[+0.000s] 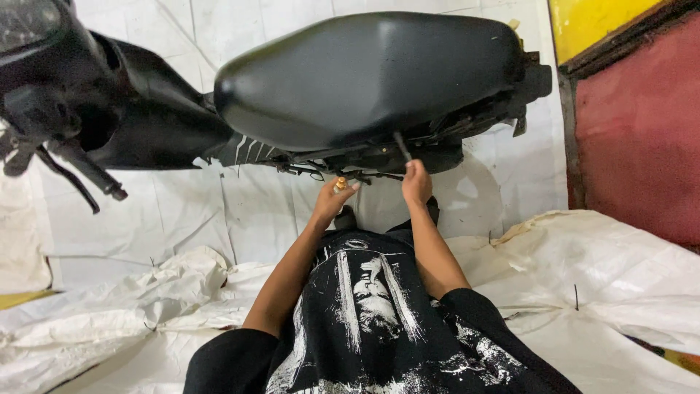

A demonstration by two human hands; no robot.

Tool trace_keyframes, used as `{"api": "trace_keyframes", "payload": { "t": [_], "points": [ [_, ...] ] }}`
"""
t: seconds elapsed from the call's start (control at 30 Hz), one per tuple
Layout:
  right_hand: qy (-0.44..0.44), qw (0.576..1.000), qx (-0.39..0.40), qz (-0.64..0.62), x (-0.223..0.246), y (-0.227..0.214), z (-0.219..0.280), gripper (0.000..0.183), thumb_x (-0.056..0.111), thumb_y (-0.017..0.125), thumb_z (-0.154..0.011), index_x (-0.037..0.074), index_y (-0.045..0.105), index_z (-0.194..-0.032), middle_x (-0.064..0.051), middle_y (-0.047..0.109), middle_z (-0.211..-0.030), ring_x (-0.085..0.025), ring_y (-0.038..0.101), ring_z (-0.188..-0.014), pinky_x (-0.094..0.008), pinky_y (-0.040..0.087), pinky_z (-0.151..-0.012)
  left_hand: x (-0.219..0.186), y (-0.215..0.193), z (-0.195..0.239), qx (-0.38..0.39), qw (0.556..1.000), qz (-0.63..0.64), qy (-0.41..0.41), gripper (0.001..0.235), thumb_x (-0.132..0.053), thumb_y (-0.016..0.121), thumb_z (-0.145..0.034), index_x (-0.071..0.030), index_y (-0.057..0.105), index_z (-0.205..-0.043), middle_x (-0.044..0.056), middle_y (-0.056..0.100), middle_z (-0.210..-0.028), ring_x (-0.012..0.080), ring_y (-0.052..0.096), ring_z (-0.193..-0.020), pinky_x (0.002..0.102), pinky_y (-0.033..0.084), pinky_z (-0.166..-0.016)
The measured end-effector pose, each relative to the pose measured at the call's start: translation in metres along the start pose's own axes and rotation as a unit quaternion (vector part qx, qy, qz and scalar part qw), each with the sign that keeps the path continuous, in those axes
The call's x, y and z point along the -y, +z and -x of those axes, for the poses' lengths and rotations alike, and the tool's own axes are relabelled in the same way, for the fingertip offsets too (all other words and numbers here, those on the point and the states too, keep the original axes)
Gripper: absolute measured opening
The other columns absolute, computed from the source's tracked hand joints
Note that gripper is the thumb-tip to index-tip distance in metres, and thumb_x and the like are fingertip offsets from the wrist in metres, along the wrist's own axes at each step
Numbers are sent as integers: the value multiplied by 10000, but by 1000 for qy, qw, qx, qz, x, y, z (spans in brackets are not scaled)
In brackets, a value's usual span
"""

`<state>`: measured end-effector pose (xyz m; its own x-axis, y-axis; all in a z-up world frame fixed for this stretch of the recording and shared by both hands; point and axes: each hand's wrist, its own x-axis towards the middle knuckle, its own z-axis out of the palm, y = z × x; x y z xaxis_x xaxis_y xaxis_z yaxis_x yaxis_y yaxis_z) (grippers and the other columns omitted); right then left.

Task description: The person uses a wrench to tighten bolts on the rear section of a black motorcycle. They hold a small bottle in their left hand while working with the wrench in their right hand, moving around the vehicle to access different fasteners.

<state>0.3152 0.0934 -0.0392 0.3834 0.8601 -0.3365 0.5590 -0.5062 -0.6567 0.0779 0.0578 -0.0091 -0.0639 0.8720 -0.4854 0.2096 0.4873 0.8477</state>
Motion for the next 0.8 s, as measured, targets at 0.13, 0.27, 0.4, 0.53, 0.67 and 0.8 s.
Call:
{"api": "trace_keyframes", "payload": {
  "t": [0.13,0.27,0.4,0.53,0.67,0.8],
  "points": [
    [1,994,63,88,-12,9,-3,238,486,488,-1044,348,671,-1109,-36,760,-1060,-363,705,-1071,-530,554,-927,-7,-5,-4,-15,999,44,14,337,-370,886,-820,-152,631,-853,4,567,-725,141,540,-722,299,442,-672],
    [42,998,44,26,-30,24,-13,262,438,430,-1083,299,632,-1178,-99,742,-1069,-408,684,-1085,-568,530,-945,-52,-17,5,-45,993,105,-5,281,-319,837,-869,-138,632,-935,-7,559,-749,118,533,-700,261,435,-593],
    [44,998,51,12,-10,6,0,338,485,444,-1065,260,660,-1198,-131,751,-1056,-432,685,-1078,-593,529,-934,-94,-20,0,-51,985,149,68,227,-281,780,-921,-152,616,-1009,4,670,-917,68,569,-782,187,485,-619],
    [87,995,1,-40,-36,28,-11,343,501,417,-1062,302,637,-1234,-85,751,-1073,-406,681,-1097,-569,527,-960,-140,-27,-26,-52,975,154,149,257,-260,776,-952,-87,601,-1029,82,693,-1013,138,594,-916,302,528,-783],
    [94,995,21,-15,-44,39,-13,369,538,405,-1044,304,674,-1140,-76,737,-1070,-399,681,-1090,-566,532,-953,-168,-34,-56,-89,966,148,194,291,-276,817,-928,-94,613,-1028,93,689,-1045,152,600,-992,350,511,-885],
    [121,985,-30,-118,-48,34,-4,407,436,372,-1057,175,646,-1205,-166,732,-1056,-472,653,-1097,-601,497,-940,-175,-37,-81,-100,968,104,205,296,-241,853,-890,-89,631,-1012,155,703,-1089,226,630,-1025,426,505,-921]
  ]
}}
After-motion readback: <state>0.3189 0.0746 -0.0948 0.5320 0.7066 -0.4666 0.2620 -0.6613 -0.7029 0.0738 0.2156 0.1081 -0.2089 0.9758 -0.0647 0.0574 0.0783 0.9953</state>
